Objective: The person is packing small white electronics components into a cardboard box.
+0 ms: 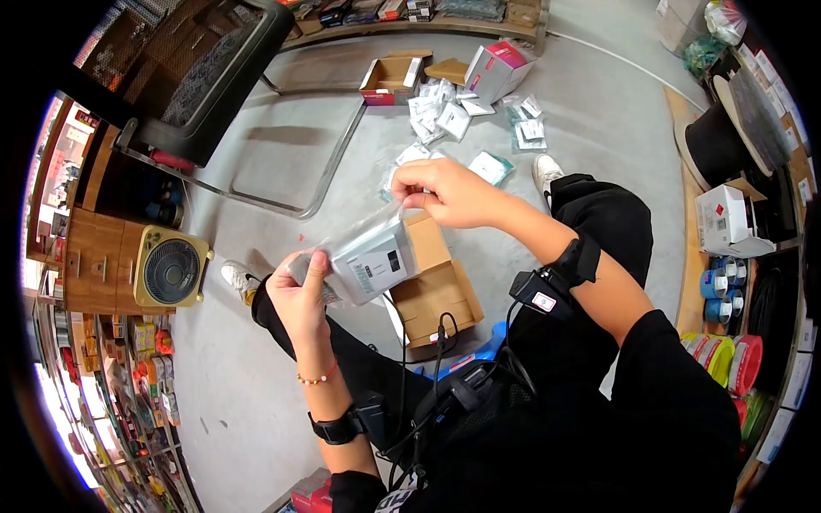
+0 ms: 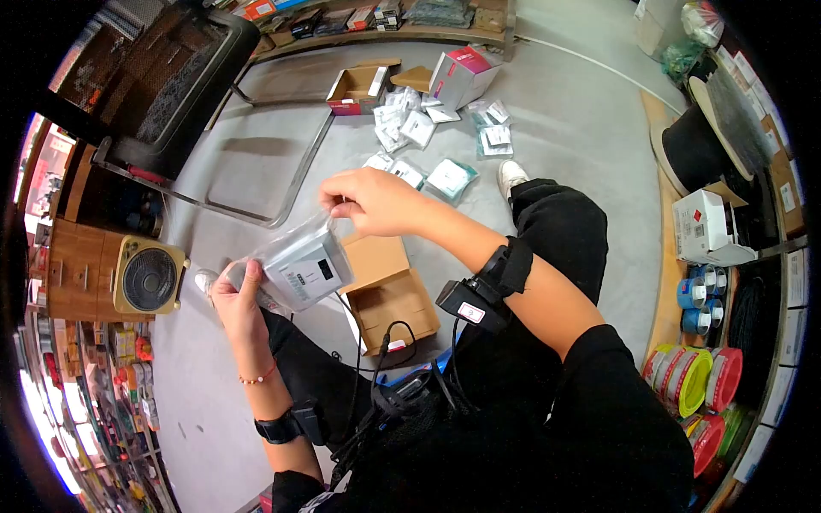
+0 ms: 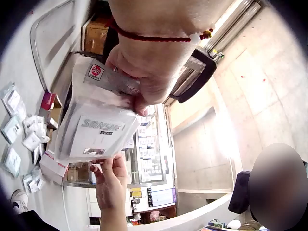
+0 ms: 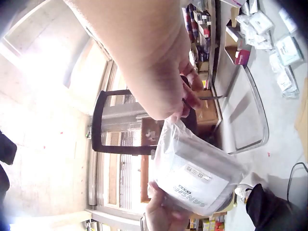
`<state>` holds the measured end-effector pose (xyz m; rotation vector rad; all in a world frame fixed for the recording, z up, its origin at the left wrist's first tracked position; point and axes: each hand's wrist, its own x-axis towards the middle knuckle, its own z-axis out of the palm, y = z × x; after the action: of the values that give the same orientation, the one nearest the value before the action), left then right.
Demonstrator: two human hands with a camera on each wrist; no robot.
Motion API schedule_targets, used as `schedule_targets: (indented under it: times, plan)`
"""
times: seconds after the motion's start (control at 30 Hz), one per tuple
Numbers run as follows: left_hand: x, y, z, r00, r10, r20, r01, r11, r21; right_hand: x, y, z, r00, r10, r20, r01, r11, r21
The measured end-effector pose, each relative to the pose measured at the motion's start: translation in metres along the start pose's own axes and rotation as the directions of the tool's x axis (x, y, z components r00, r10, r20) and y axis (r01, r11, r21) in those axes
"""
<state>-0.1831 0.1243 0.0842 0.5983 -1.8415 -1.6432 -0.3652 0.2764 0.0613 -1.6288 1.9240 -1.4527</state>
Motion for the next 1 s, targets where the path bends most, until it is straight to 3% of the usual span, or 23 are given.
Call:
schedule_targets:
  times: [0.13,0.23,0.27,0.37,0.4,0.5,0.53,0.63,0.7,0.8,0.9,1.0]
  plan:
    - [0.001,-0.006,0.001,0.985,-0.171,-0.034,0.163,0.972,-0.170,-0.005,0.012,0.004,0.979,0.202,0.039,-0.205,0.966,0.155]
    - [0.005,-0.014,-0.002,0.955,-0.295,-0.010,0.273,0.897,-0.347,-0.008,0.015,0.018,0.901,0.350,0.255,-0.432,0.756,0.492]
    - [0.004,-0.012,-0.001,0.947,-0.322,0.020,0.301,0.860,-0.413,-0.010,0.015,0.024,0.837,0.438,0.327,-0.546,0.703,0.456]
    - [0.004,-0.013,0.000,0.931,-0.349,0.105,0.351,0.781,-0.517,-0.018,0.013,0.044,0.862,0.298,0.409,-0.501,0.614,0.610]
    - [0.003,-0.013,0.002,0.927,-0.357,0.119,0.364,0.772,-0.521,-0.018,0.006,0.048,0.806,0.370,0.461,-0.591,0.531,0.607]
    - [0.002,-0.017,0.006,0.934,-0.342,0.100,0.342,0.781,-0.523,-0.020,-0.018,0.050,0.835,0.335,0.436,-0.547,0.417,0.726]
    - [0.001,-0.017,0.007,0.943,-0.328,0.061,0.314,0.809,-0.497,-0.021,-0.015,0.056,0.821,0.397,0.410,-0.550,0.360,0.754]
    - [0.000,-0.015,0.015,0.966,-0.235,-0.106,0.189,0.925,-0.330,-0.022,-0.008,0.061,0.838,0.394,0.377,-0.517,0.353,0.780]
    - [0.003,-0.022,0.012,0.989,-0.084,-0.121,0.062,0.982,-0.181,-0.022,-0.012,0.060,0.830,0.433,0.351,-0.508,0.330,0.796]
    - [0.003,-0.023,0.018,0.981,0.007,-0.194,-0.034,0.990,-0.136,-0.020,-0.019,0.057,0.843,0.423,0.332,-0.490,0.350,0.798]
    - [0.004,-0.030,0.017,0.956,0.181,-0.229,-0.175,0.983,0.044,-0.018,-0.021,0.059,0.854,0.411,0.321,-0.476,0.365,0.800]
    - [0.007,-0.030,0.015,0.947,0.227,-0.229,-0.176,0.959,0.223,-0.019,-0.020,0.063,0.853,0.432,0.293,-0.475,0.409,0.779]
